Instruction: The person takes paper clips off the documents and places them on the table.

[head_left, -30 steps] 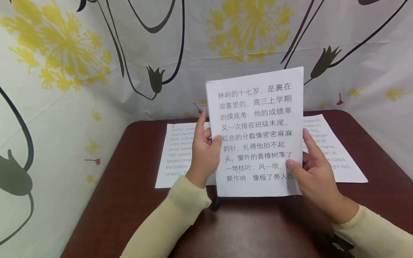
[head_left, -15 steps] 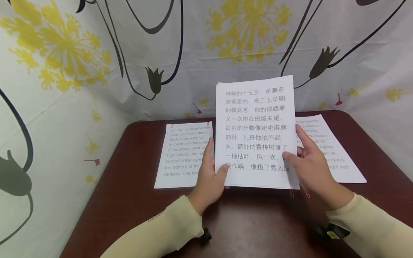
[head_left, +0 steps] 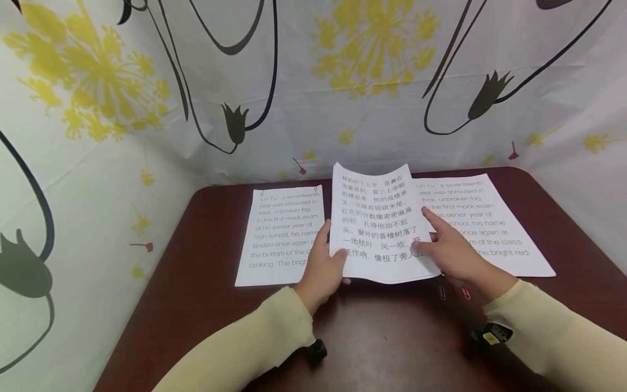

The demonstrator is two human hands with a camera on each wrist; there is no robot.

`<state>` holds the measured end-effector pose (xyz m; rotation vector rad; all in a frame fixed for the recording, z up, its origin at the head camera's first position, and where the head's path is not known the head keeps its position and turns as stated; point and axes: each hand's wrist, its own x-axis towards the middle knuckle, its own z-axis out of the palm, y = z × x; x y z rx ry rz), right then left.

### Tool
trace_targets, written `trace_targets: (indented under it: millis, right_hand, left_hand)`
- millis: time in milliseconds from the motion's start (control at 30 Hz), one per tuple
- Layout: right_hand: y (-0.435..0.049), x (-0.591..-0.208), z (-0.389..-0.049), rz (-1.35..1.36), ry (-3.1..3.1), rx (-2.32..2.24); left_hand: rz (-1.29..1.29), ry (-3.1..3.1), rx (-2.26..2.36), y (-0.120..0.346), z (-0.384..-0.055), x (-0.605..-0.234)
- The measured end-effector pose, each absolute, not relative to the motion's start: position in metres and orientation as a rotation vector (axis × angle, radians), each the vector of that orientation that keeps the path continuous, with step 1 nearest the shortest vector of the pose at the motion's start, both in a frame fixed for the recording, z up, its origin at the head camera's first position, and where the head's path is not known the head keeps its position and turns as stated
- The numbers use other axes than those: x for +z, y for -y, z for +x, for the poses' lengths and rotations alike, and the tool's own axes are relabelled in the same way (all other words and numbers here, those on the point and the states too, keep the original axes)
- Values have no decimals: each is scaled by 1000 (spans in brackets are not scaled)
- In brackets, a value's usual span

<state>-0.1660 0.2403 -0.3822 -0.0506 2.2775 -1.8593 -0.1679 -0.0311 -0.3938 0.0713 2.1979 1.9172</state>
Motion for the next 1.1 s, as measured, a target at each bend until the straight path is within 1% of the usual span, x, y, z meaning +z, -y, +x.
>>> trace_targets:
  millis: [333, 733, 1100]
  right_hand:
    - [-245, -391, -177, -6, -2417, -1643]
    - [-244, -394, -196, -17, -2472, -1526]
    - [-244, -395, -201, 6, -2559, -1434]
  left_hand:
    - [-136, -2152, 1862, 23, -185, -401]
    - [-145, -2174, 1797, 20, -199, -405]
    - [-115, -2297, 1624, 25, -200, -398]
